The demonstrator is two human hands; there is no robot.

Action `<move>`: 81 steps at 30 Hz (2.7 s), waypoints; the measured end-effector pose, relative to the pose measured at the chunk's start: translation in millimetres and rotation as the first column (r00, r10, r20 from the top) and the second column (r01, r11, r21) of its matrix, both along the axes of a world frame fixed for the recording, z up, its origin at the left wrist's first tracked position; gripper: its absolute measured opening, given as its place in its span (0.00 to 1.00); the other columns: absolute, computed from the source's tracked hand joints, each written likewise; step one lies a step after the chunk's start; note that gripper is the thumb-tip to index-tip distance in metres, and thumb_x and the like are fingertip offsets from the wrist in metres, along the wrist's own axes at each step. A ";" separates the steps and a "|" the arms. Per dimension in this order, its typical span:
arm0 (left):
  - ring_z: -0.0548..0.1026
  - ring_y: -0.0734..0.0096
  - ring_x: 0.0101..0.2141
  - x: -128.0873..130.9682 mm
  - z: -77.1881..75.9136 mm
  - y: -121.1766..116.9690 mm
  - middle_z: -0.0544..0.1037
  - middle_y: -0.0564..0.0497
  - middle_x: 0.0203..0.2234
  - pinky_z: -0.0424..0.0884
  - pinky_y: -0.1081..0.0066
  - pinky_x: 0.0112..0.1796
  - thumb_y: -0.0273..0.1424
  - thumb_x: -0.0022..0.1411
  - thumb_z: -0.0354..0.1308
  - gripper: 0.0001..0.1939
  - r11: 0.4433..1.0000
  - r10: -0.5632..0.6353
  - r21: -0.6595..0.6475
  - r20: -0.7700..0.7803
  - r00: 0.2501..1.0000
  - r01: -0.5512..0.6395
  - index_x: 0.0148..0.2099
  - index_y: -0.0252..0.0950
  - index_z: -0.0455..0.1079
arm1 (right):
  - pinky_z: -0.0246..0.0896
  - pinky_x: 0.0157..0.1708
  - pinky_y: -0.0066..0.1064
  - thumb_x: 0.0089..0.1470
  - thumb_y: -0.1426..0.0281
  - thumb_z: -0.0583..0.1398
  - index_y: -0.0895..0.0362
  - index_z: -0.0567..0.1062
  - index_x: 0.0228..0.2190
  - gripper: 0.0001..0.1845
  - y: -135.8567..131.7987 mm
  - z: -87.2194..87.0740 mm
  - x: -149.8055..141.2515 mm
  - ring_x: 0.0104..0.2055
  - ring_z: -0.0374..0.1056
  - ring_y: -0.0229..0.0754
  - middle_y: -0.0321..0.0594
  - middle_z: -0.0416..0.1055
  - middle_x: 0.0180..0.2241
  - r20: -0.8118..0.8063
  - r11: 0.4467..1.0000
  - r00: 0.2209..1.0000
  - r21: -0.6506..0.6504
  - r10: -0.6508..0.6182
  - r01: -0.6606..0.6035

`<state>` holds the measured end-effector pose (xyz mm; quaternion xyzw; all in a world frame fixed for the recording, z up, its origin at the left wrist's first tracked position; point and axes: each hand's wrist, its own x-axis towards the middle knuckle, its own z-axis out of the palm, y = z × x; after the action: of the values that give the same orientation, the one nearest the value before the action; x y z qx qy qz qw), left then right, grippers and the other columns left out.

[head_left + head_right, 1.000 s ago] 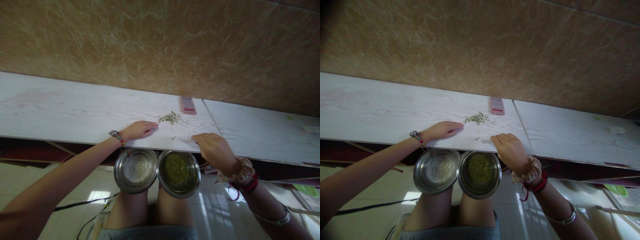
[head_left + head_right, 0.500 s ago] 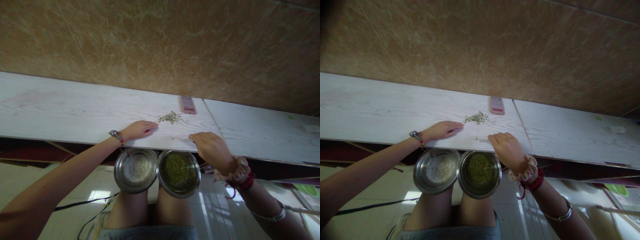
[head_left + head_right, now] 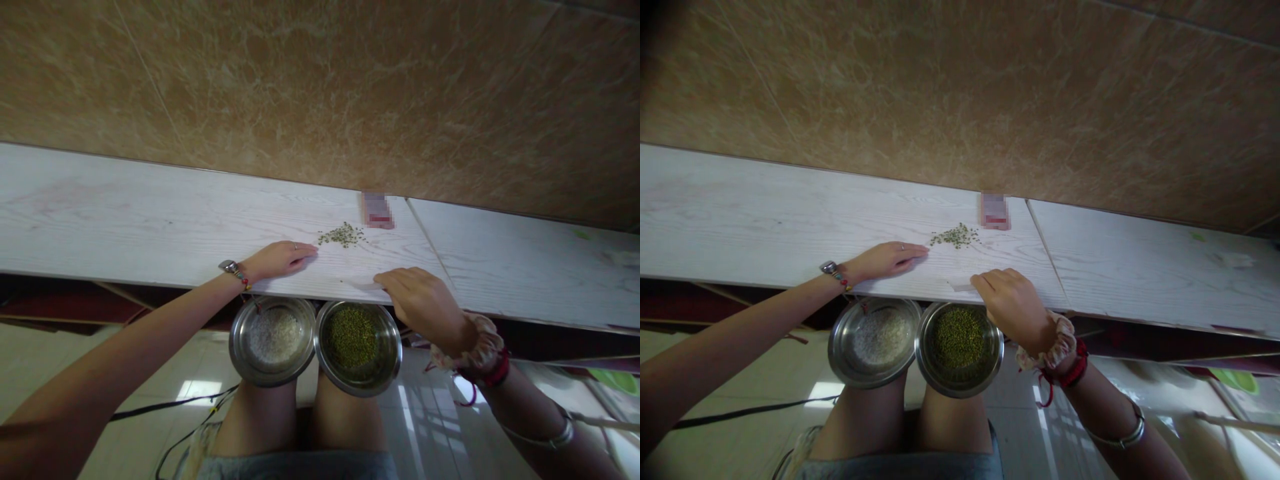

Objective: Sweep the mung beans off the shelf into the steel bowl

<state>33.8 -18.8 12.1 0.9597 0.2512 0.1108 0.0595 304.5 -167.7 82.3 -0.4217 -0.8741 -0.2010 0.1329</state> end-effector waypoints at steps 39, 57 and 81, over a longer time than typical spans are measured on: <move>0.70 0.63 0.54 -3.8 -2.9 3.5 0.72 0.43 0.55 0.64 0.65 0.54 0.30 0.64 0.47 0.19 0.986 0.160 0.038 0.049 0.986 -0.162 0.55 0.32 0.65 | 0.53 0.22 0.32 0.57 0.79 0.49 0.61 0.74 0.39 0.15 28.0 22.4 17.2 0.32 0.74 0.48 0.51 0.77 0.32 0.238 0.694 0.722 -0.202 -0.650 0.691; 0.68 0.57 0.56 -5.8 -2.1 2.8 0.70 0.41 0.55 0.64 0.59 0.55 0.31 0.61 0.49 0.21 0.932 0.360 0.011 0.096 0.928 -0.363 0.56 0.32 0.65 | 0.58 0.31 0.33 0.55 0.79 0.51 0.60 0.75 0.39 0.15 38.8 23.5 -7.2 0.33 0.71 0.45 0.48 0.77 0.33 0.142 0.871 0.882 -0.149 -0.450 0.469; 0.73 0.58 0.48 -7.4 -1.3 2.7 0.75 0.43 0.48 0.69 0.61 0.50 0.28 0.59 0.48 0.15 0.856 0.509 0.017 0.153 0.847 -0.517 0.49 0.35 0.65 | 0.59 0.34 0.33 0.53 0.82 0.51 0.60 0.77 0.38 0.17 50.5 -10.8 -0.1 0.34 0.70 0.43 0.45 0.78 0.33 0.054 0.977 0.979 -0.076 -0.194 0.198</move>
<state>26.4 -16.1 10.7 0.8485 0.4902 0.1985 0.0181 304.4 -117.2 71.6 -0.5063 -0.8385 -0.1872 0.0749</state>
